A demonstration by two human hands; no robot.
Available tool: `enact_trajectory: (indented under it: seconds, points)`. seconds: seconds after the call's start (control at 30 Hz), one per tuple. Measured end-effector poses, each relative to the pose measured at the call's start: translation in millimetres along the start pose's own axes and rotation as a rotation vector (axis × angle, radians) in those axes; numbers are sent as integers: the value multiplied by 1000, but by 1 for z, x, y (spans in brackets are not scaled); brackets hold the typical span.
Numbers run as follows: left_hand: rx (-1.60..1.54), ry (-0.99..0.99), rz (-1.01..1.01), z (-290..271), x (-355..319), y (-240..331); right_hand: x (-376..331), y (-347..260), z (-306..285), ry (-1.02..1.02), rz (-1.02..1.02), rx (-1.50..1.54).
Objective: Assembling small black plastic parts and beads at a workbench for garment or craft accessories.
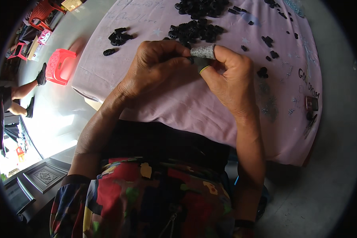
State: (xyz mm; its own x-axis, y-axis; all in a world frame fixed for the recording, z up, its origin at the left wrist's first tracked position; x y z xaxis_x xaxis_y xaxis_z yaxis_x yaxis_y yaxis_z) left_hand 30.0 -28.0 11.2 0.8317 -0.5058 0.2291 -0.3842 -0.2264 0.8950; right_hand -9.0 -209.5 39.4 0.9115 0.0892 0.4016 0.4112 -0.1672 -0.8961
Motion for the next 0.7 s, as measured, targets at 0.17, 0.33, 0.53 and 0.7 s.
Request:
enact_trajectory:
  seconds: [0.17, 0.33, 0.53, 0.7]
  points:
    - [23, 30, 6, 1, -1, -1, 1, -3, 1, 7, -5, -67]
    - [51, 88, 35, 1, 1, -4, 0, 0, 1, -4, -25, -126]
    - [12, 100, -11, 1, 2, -6, 2, -11, 5, 5, -97, -220]
    - [-101, 62, -33, 2, 4, -8, 3, 1, -1, 38, -53, 10]
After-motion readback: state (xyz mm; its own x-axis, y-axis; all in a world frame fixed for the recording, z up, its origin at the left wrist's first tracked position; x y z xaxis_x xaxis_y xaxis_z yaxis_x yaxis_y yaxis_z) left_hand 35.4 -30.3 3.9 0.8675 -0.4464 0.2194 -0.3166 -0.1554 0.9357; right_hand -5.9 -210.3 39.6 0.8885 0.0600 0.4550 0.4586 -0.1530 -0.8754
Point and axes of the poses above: each hand's wrist, its own x-axis towards the middle knuckle, its own z-axis out of the palm, y = z × x, the point moved 4 cm from there along x, towards the middle knuckle, and after that the axes turned 15 degrees about x, right-handed, at the moved point
